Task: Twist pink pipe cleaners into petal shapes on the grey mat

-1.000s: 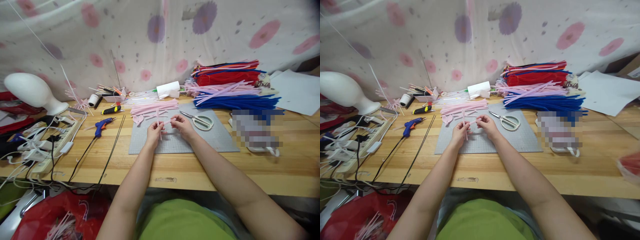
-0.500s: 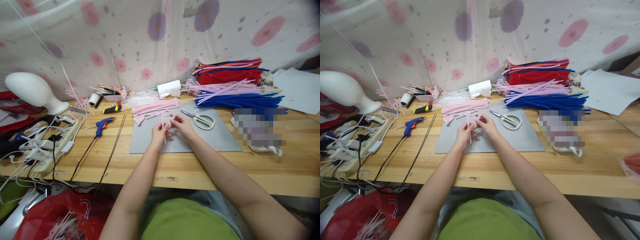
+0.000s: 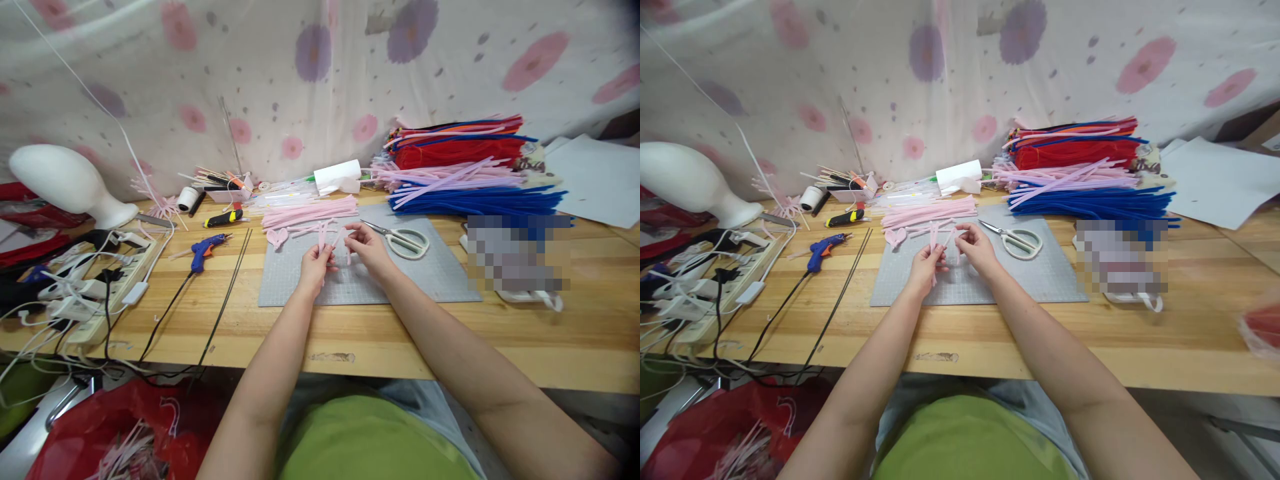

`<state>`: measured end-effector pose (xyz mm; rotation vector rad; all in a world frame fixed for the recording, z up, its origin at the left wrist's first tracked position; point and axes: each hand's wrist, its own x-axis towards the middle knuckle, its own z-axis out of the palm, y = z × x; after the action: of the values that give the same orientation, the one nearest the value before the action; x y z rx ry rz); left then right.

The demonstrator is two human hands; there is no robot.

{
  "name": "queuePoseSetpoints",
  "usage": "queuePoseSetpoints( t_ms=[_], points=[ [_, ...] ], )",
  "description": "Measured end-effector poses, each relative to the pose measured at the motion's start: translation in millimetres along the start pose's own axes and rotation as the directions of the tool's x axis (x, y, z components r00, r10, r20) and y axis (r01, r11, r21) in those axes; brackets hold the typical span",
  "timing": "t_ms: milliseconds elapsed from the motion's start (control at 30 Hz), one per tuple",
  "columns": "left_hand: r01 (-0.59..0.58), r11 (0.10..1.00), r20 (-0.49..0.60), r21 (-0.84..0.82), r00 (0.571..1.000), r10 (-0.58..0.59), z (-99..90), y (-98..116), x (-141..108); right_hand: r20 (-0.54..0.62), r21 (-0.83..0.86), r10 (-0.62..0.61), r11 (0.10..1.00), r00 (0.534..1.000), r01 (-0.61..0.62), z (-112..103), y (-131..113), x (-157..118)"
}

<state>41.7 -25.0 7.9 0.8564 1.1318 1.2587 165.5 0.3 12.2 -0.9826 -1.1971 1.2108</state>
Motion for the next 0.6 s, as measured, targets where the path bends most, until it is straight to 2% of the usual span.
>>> queuePoseSetpoints(
  t_ms=[167, 300, 400, 533, 600],
  points=[
    [0.021, 0.998, 0.061, -0.051, 0.998, -0.017, 0.1, 1.4, 0.3, -0.070, -0.068, -0.095, 0.994, 0.993, 0.090, -1.3, -4.2, -1.6],
    [0.031, 0.997, 0.102, -0.069, 0.994, -0.024, -0.9, 1.1, -0.2, -0.054, -0.180, -0.178, 0.969, 0.982, 0.166, -0.8, -6.7, -3.6],
    [0.051, 0.995, 0.157, -0.085, 0.987, -0.037, -1.6, -0.4, 0.3, -0.055, -0.187, -0.189, 0.967, 0.980, 0.176, -1.3, -6.0, -2.4],
    [0.051, 0.997, 0.136, -0.053, 0.990, -0.044, -1.4, -3.3, 2.2, -0.155, -0.150, -0.218, 0.969, 0.964, 0.195, -4.9, -4.9, 1.2],
    [0.037, 0.999, 0.068, -0.006, 0.997, -0.036, -1.2, -4.4, 1.7, -0.231, -0.180, -0.236, 0.964, 0.944, 0.197, -6.9, -5.2, 1.9]
  ],
)
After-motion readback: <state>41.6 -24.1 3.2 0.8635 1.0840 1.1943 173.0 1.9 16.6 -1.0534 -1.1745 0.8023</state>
